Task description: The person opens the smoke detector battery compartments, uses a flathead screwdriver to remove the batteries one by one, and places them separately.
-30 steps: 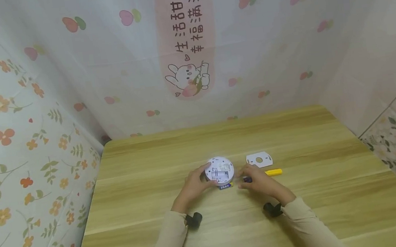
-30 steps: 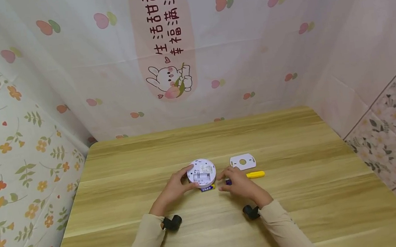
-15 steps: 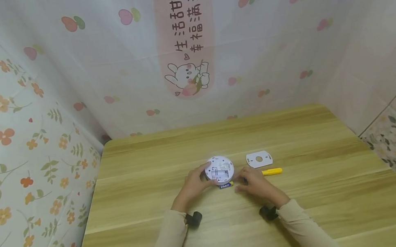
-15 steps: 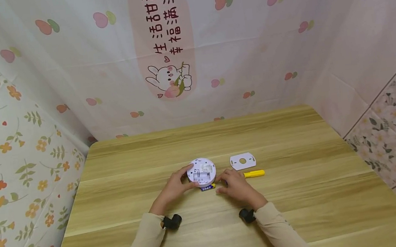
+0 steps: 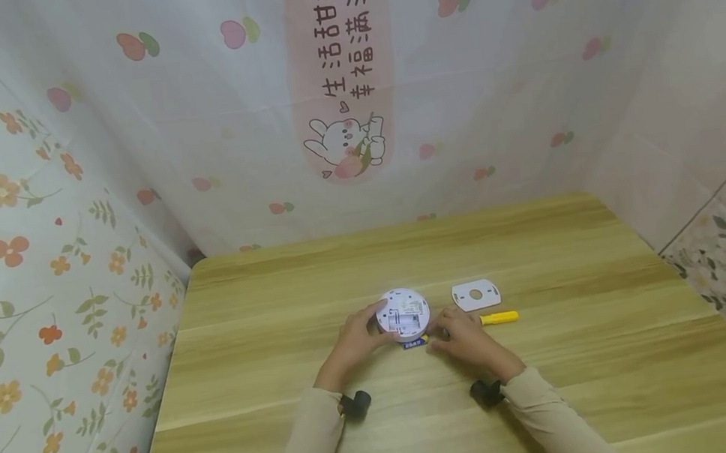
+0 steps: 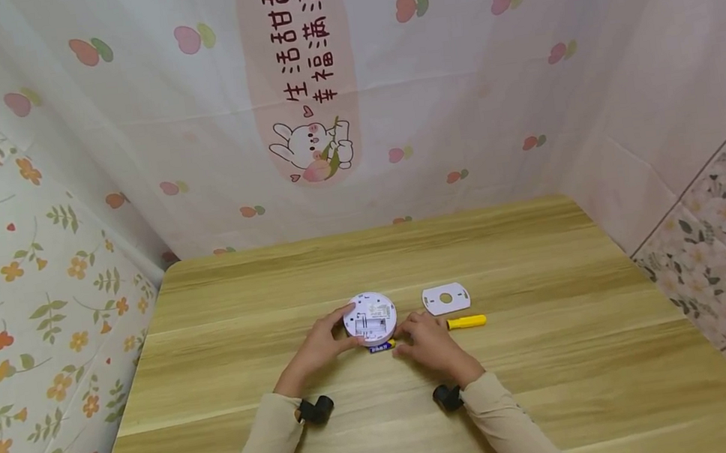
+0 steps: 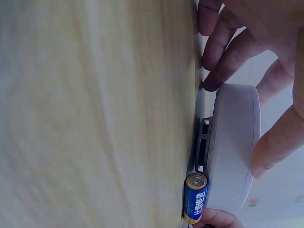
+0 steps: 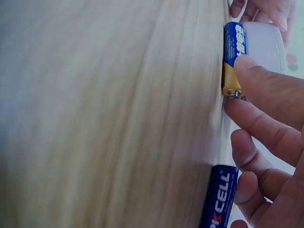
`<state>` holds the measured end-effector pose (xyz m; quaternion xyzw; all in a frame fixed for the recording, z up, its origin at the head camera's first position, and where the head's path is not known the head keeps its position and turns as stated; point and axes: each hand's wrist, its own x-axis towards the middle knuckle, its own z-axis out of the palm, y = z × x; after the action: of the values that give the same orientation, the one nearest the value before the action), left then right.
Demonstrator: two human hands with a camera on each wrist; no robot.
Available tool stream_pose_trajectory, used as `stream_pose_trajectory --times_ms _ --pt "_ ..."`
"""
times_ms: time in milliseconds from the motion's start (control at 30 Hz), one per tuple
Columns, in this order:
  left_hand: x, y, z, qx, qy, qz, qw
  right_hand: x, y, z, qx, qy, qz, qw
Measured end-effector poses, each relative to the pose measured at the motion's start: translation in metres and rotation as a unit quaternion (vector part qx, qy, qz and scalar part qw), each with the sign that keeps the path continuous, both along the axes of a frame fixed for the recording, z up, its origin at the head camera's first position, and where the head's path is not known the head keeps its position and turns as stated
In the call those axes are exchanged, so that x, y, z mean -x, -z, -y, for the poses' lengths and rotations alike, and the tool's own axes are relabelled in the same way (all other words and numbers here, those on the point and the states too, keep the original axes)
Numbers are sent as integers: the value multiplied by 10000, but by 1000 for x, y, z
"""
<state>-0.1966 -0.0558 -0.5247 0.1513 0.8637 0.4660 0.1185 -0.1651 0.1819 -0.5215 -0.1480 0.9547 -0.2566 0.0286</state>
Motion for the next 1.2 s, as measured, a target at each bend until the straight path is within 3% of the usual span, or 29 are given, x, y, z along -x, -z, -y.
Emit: stream_pose_trajectory --times_ms 400,700,933,1200 --pt "0 0 1 -138 11 11 9999 3 0 9 -78 263 -35 9996" --pt "-1 -1 2 -115 24 -8 9999 3 -1 8 -16 153 -48 9999" --pt "-4 0 2 -68 3 1 10000 -2 -1 -6 151 -15 -446 9989" --pt "-1 0 2 -64 27 28 10000 -6 -6 -27 244 -15 -586 9980"
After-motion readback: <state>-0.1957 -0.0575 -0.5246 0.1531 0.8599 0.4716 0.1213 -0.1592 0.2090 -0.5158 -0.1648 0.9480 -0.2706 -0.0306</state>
